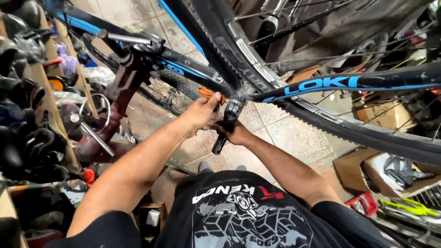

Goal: A person performs maintenance on a bicycle, using a small tool to adjust the crank area and searching for parts in storage boxes.

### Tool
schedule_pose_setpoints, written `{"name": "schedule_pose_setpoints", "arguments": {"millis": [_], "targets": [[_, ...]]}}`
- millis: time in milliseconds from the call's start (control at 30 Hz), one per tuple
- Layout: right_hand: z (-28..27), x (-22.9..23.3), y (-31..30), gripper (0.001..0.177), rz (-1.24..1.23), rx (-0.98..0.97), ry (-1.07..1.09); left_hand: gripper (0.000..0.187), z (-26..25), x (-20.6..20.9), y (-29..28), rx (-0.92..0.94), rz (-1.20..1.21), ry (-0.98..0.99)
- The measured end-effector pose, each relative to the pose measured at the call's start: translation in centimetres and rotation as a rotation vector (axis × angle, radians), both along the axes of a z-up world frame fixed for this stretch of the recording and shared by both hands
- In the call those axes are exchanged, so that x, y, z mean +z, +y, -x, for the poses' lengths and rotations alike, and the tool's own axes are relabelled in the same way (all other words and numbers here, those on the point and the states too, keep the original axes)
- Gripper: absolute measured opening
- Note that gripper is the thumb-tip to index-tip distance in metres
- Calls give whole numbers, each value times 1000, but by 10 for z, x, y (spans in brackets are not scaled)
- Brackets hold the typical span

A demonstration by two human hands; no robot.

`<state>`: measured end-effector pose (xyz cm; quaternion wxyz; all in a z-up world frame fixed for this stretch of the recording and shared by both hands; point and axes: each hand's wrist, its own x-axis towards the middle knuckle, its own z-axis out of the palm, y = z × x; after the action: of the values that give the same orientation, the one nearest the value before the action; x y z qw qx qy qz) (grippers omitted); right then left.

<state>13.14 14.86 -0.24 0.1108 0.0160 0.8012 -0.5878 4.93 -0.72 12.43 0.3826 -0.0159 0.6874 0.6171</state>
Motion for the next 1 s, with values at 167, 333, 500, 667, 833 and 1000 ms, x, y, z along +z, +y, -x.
{"name": "schedule_pose_setpoints", "arguments": {"millis": [167, 333, 500, 667, 833, 1000], "targets": [[-4, -22, 7, 30, -89, 39, 29, 70, 9, -37, 4, -177, 428, 307], [-1, -30, 11, 29, -101, 21, 23, 70, 14, -53, 6, -124, 287, 362], [-10, -16, 7, 30, -113, 38, -22, 70, -8, 8, 6, -179, 361, 305], [0, -37, 6, 33, -111, -41, -53, 71, -2, -70, 7, -31, 147, 549], [0, -52, 13, 25, -43, -69, 34, 64, -9, -68, 11, 32, 48, 679], [0, -63, 8, 20, -51, -54, 6, 59, -14, -76, 11, 146, -45, 755]]}}
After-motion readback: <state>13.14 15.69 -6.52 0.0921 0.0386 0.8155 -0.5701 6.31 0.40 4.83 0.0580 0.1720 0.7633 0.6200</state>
